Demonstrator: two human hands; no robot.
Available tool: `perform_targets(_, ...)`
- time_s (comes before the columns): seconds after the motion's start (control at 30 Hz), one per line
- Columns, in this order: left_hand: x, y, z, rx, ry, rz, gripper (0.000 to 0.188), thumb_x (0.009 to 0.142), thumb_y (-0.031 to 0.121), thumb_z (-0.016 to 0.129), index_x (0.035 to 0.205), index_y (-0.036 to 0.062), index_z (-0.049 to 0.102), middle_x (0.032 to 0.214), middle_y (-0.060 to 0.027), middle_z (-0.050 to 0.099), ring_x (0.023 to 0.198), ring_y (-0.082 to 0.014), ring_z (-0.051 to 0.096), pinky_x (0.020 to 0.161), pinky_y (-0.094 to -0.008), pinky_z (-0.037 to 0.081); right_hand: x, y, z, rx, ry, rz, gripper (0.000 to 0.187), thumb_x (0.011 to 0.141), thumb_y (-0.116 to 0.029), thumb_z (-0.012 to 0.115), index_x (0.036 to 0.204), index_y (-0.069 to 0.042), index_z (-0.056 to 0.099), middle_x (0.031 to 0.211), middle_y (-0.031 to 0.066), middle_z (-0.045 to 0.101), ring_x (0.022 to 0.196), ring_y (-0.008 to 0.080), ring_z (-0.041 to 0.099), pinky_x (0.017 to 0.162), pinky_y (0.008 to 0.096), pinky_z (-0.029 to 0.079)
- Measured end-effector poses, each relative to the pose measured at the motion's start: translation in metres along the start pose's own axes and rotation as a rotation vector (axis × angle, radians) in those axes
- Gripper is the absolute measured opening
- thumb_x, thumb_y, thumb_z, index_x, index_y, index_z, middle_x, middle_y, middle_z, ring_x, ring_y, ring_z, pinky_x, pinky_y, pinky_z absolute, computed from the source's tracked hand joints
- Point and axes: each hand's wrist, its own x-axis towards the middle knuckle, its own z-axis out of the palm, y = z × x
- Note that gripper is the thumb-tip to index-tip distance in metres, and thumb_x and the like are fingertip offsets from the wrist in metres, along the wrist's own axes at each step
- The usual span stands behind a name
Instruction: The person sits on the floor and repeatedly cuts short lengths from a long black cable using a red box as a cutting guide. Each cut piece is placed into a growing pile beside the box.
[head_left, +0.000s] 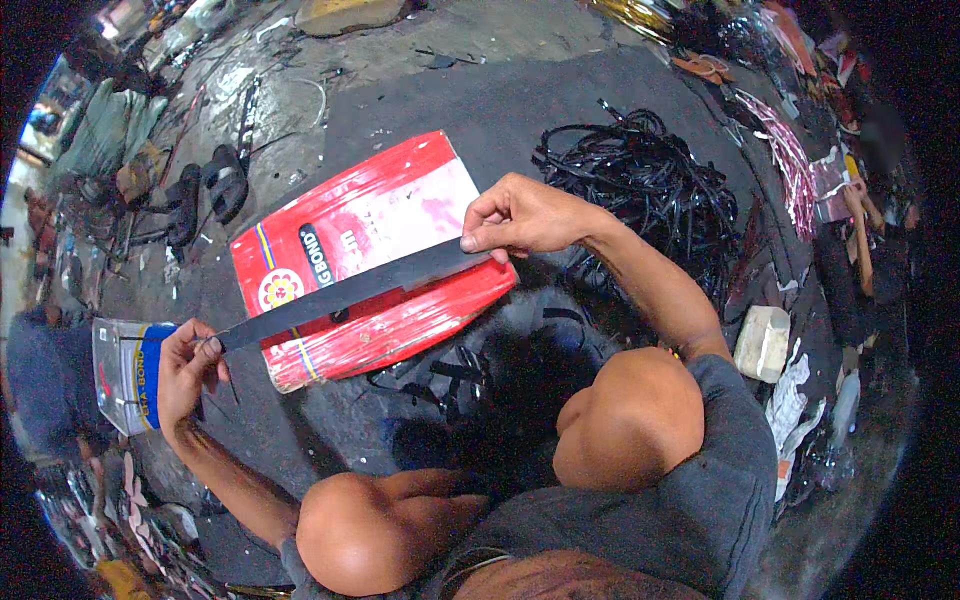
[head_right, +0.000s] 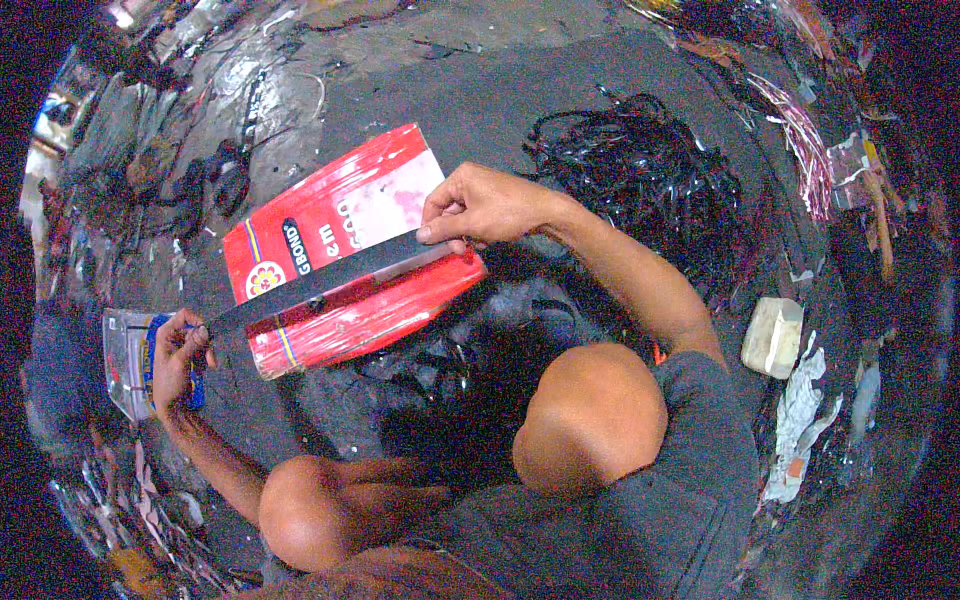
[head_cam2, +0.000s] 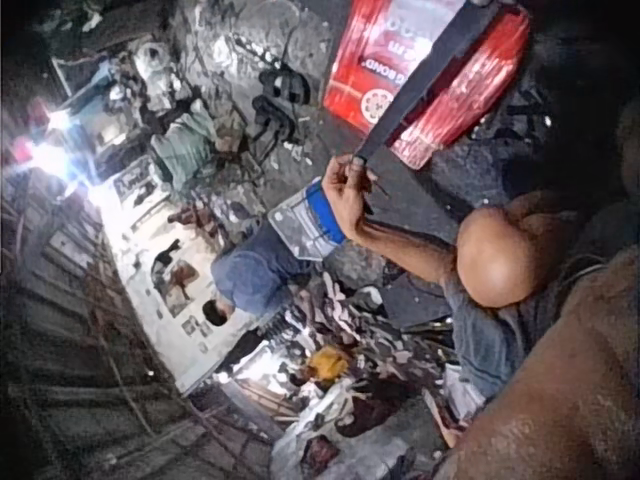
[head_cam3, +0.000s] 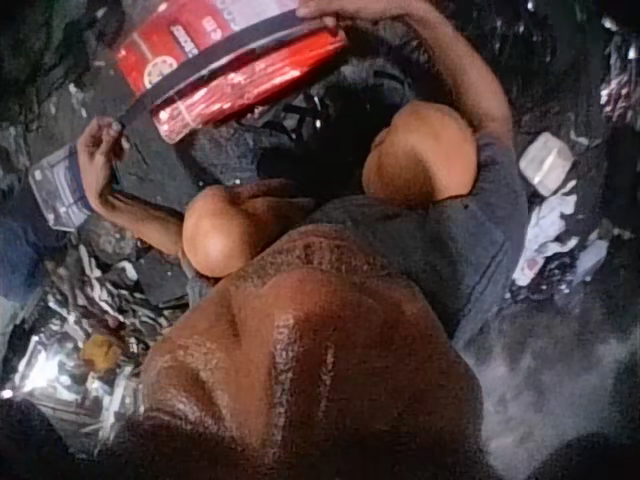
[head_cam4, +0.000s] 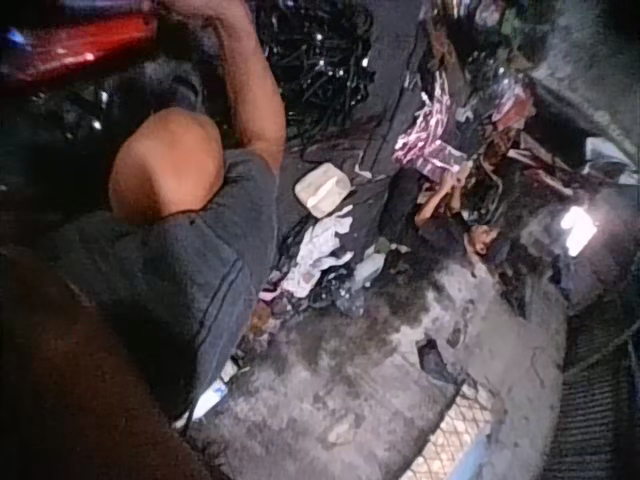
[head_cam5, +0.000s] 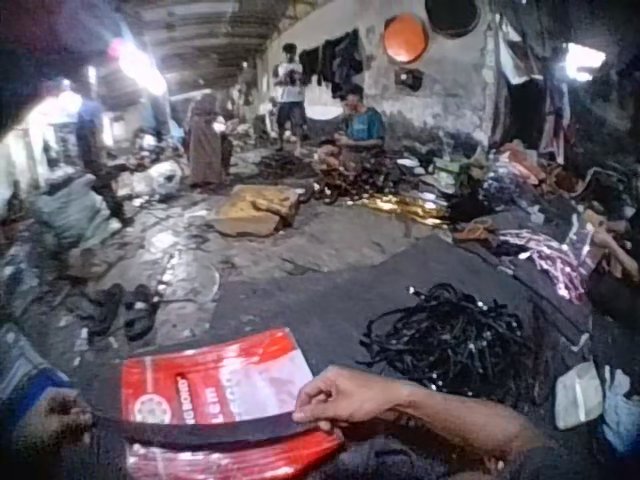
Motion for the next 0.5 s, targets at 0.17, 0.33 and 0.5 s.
perform_targets(0.17,0.022,-0.066,-0.037,0.585,0.051,-0.184,0.022,0.079,0.014,0.073,0.096,0.0029,0.064,0.084,-0.0109,0.069,0.078,-0.0198,0.066,0.071,-0.0337,0.053,0.022,-0.006,0.004,-0.216,0.085,-0.011,0.023,0.089,-0.023,0.068,0.088,0.000,0.070,0.069,0.0077,0.069,0.061,0.0139,0.066,0.058,0.0319,0.051)
perform_targets(0.33,0.052,-0.015,0.052,1.397,0.759,0.108,0.044,0.076,0.015,0.075,0.119,0.0109,0.068,0.129,-0.0153,0.061,0.116,-0.0346,0.058,0.097,-0.0422,0.049,0.023,0.000,0.006,-0.557,0.313,-0.025,0.024,0.087,-0.026,0.065,0.097,-0.005,0.073,0.084,0.0184,0.072,0.077,0.0334,0.070,0.073,0.0433,0.054)
perform_targets(0.5,0.087,0.065,0.211,0.048,0.148,0.457,0.052,0.078,0.011,0.074,0.128,0.0078,0.060,0.107,-0.0123,0.068,0.095,-0.0186,0.064,0.083,-0.0341,0.053,0.029,0.013,0.016,-0.657,0.427,-0.128,0.026,0.085,-0.023,0.068,0.105,-0.007,0.071,0.095,0.0200,0.071,0.087,0.0366,0.070,0.080,0.0458,0.054)
